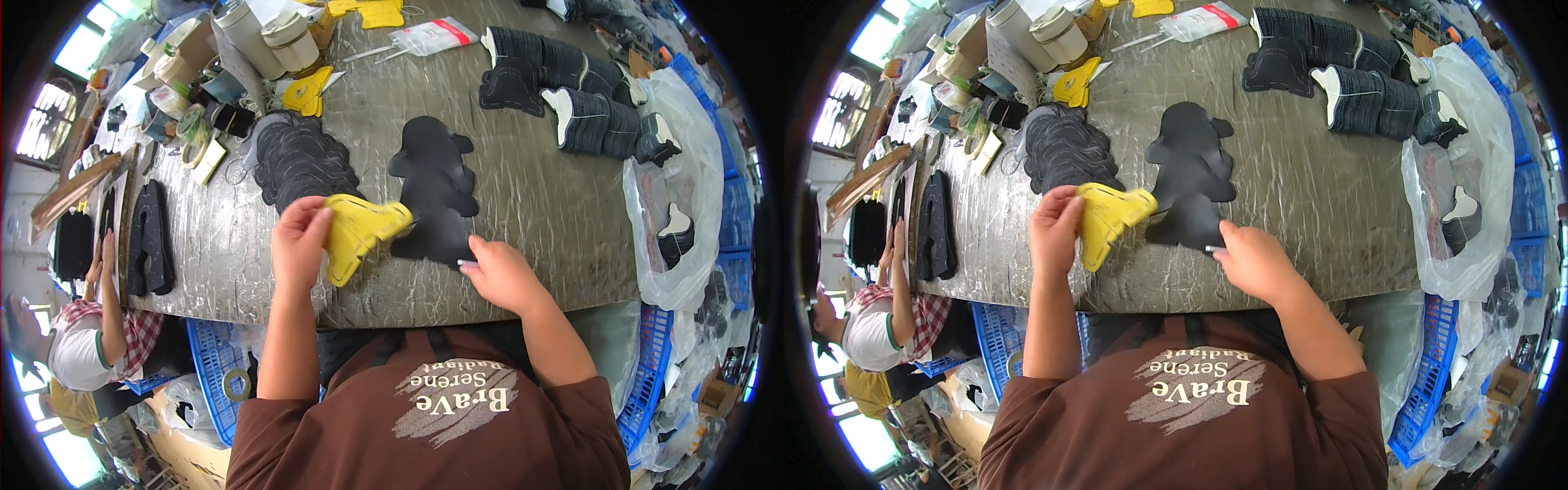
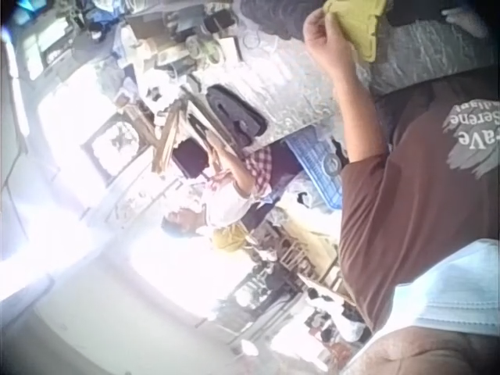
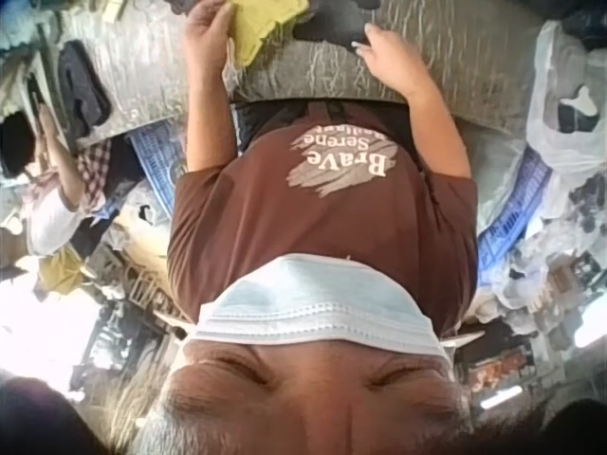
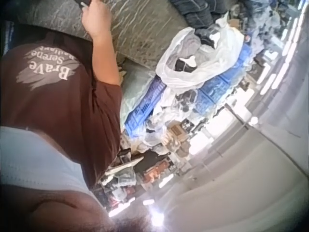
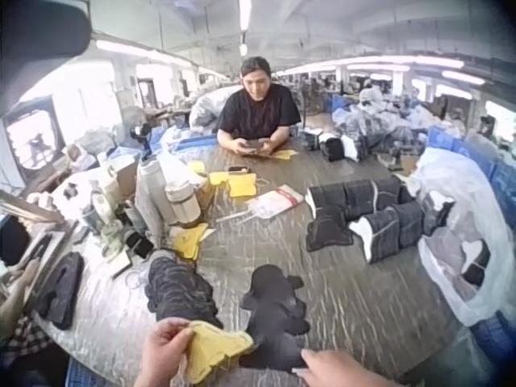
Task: Tracing patterns on yellow shoe parts using a stencil and then sorting/stacking black shoe upper components.
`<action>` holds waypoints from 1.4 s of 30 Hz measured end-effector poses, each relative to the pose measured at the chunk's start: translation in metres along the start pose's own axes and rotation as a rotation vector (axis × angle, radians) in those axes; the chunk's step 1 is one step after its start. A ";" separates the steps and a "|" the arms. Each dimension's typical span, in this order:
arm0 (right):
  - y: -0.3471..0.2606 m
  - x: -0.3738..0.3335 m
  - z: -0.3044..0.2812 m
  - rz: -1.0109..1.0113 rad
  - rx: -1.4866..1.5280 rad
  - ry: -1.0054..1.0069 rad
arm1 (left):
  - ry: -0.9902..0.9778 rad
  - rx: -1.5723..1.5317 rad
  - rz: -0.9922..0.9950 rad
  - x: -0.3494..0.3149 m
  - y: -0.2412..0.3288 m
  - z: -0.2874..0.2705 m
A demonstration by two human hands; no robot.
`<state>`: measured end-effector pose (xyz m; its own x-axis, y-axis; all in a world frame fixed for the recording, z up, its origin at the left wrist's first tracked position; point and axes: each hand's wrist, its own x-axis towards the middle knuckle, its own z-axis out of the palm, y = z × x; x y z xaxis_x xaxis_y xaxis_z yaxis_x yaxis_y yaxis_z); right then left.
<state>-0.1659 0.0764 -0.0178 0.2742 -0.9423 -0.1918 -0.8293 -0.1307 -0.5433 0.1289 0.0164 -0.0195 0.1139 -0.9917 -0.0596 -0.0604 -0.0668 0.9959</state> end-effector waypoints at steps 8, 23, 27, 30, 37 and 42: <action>-0.013 -0.027 0.003 0.034 0.053 0.263 | -0.409 0.512 0.230 -0.018 0.004 0.080; -0.009 -0.035 0.024 -0.065 0.070 0.393 | -0.389 0.735 0.501 -0.079 -0.008 0.052; -0.008 -0.035 0.026 -0.056 0.072 0.400 | -0.368 0.732 0.513 -0.080 -0.010 0.054; -0.008 -0.036 0.027 -0.062 0.075 0.413 | -0.354 0.744 0.531 -0.081 -0.011 0.054; -0.009 -0.035 0.027 -0.071 0.100 0.432 | -0.336 0.736 0.569 -0.083 -0.016 0.055; -0.008 -0.035 0.028 -0.082 0.091 0.447 | -0.352 0.782 0.602 -0.084 -0.015 0.057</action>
<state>-0.1555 0.1191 -0.0292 0.0839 -0.9730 0.2152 -0.7619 -0.2019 -0.6155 0.0639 0.0947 -0.0331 -0.4349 -0.8523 0.2904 -0.6502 0.5204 0.5536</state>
